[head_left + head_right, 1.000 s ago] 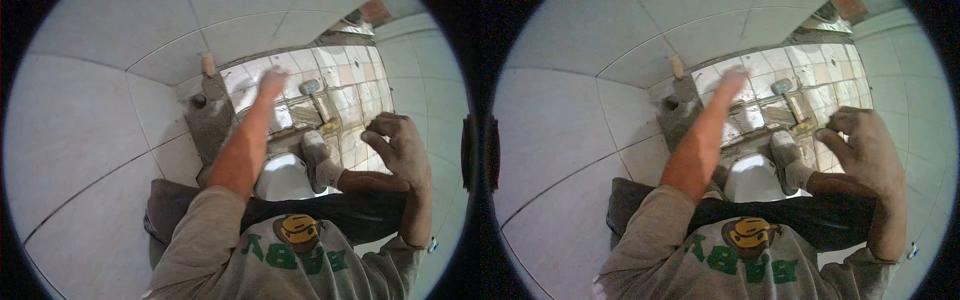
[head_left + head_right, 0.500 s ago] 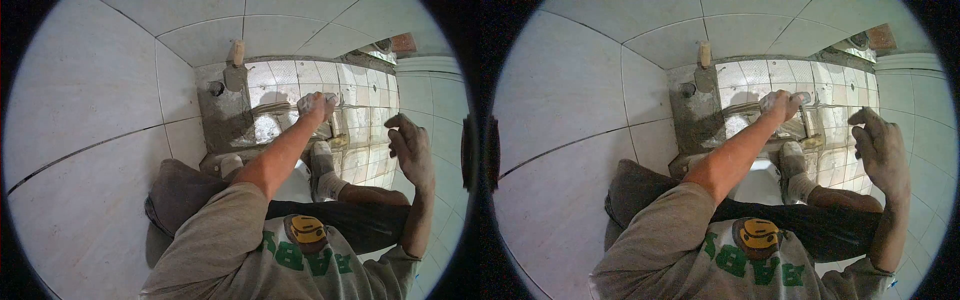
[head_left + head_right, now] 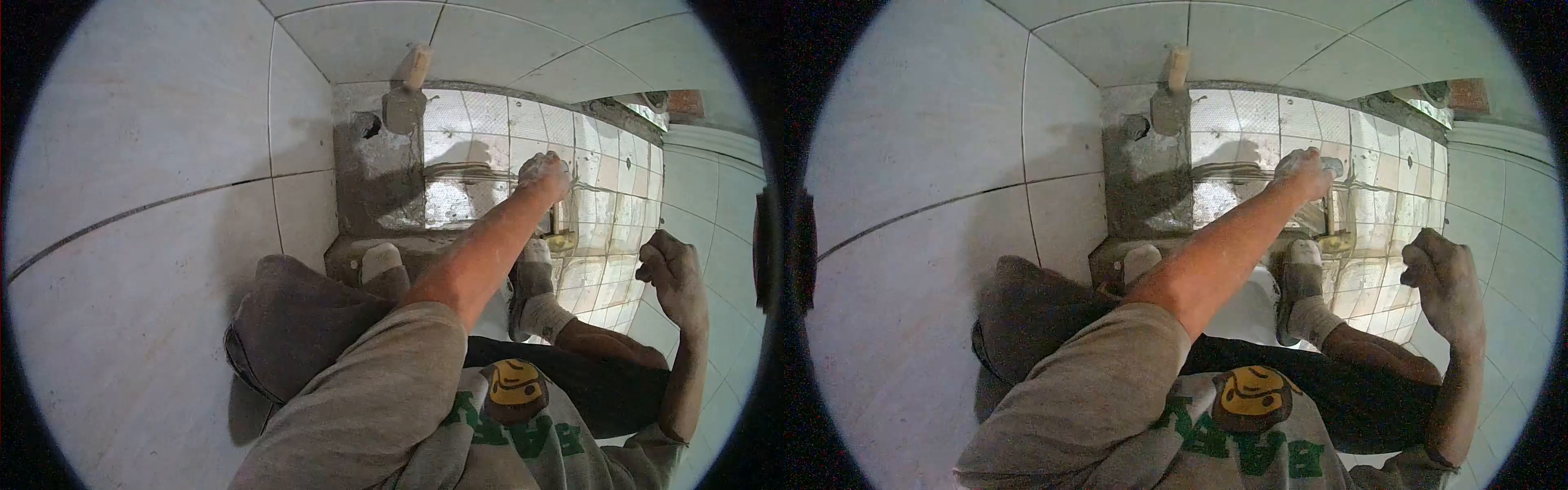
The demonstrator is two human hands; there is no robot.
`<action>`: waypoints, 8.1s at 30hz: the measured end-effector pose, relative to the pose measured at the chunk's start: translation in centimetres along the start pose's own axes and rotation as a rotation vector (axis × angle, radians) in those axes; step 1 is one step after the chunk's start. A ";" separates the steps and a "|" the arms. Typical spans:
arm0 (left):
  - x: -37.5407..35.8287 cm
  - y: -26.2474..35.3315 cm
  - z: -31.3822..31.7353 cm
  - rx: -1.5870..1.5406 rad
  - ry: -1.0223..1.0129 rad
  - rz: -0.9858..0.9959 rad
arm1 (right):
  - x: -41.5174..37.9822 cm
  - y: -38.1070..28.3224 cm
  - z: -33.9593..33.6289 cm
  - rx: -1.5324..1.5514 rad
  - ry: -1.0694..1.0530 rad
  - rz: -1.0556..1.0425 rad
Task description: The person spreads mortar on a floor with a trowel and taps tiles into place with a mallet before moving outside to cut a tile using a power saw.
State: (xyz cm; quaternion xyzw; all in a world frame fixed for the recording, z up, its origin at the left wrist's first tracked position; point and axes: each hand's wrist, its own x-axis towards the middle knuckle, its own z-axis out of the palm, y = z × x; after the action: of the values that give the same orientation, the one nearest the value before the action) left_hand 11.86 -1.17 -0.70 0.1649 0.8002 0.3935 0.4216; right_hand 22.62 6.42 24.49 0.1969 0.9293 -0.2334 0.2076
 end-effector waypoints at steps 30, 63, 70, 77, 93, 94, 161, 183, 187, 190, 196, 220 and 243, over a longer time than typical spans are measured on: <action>1.4 -5.4 -1.9 0.273 0.058 -0.164 | 2.1 -1.4 0.8 -0.170 -0.216 -0.063; 2.3 -5.9 -1.7 0.052 0.041 -0.274 | 2.3 -1.0 0.8 -0.159 -0.233 -0.095; 2.2 -5.9 -1.7 0.088 0.062 -0.260 | 2.3 -1.7 0.7 -0.180 -0.251 -0.041; 2.1 -5.9 -1.7 0.055 0.067 -0.256 | 2.5 -1.0 0.7 -0.185 -0.270 -0.074; 1.9 -5.9 -2.0 0.053 0.077 -0.241 | 2.6 -1.7 0.7 -0.199 -0.253 -0.028; 1.6 -5.8 -2.4 0.050 0.042 -0.237 | 2.5 -1.7 0.7 -0.195 -0.256 -0.027; 1.8 -6.3 -2.4 0.034 0.074 -0.264 | 3.1 -0.7 1.1 -0.162 -0.229 -0.109; 1.9 -6.5 -2.4 0.049 0.053 -0.292 | 3.1 -0.9 0.7 -0.144 -0.226 -0.066; 1.8 -6.5 -2.6 0.050 0.042 -0.279 | 3.1 -1.1 0.7 -0.146 -0.225 -0.052; 1.6 -6.5 -3.0 0.085 -0.001 -0.259 | 3.1 -1.5 0.6 -0.170 -0.240 -0.052; 1.4 -6.2 -3.3 0.079 -0.007 -0.265 | 3.1 -1.2 0.7 -0.171 -0.228 -0.053; 1.7 -6.5 -3.0 0.088 -0.001 -0.250 | 3.3 -1.0 0.9 -0.154 -0.230 -0.082; 2.0 -6.7 -2.7 0.096 0.012 -0.246 | 3.3 -1.0 0.9 -0.157 -0.235 -0.076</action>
State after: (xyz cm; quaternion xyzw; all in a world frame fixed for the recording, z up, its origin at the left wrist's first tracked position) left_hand 8.91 -5.59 -6.08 0.0833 0.8347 0.3011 0.4535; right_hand 19.67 6.03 22.57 0.1160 0.9209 -0.1892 0.3205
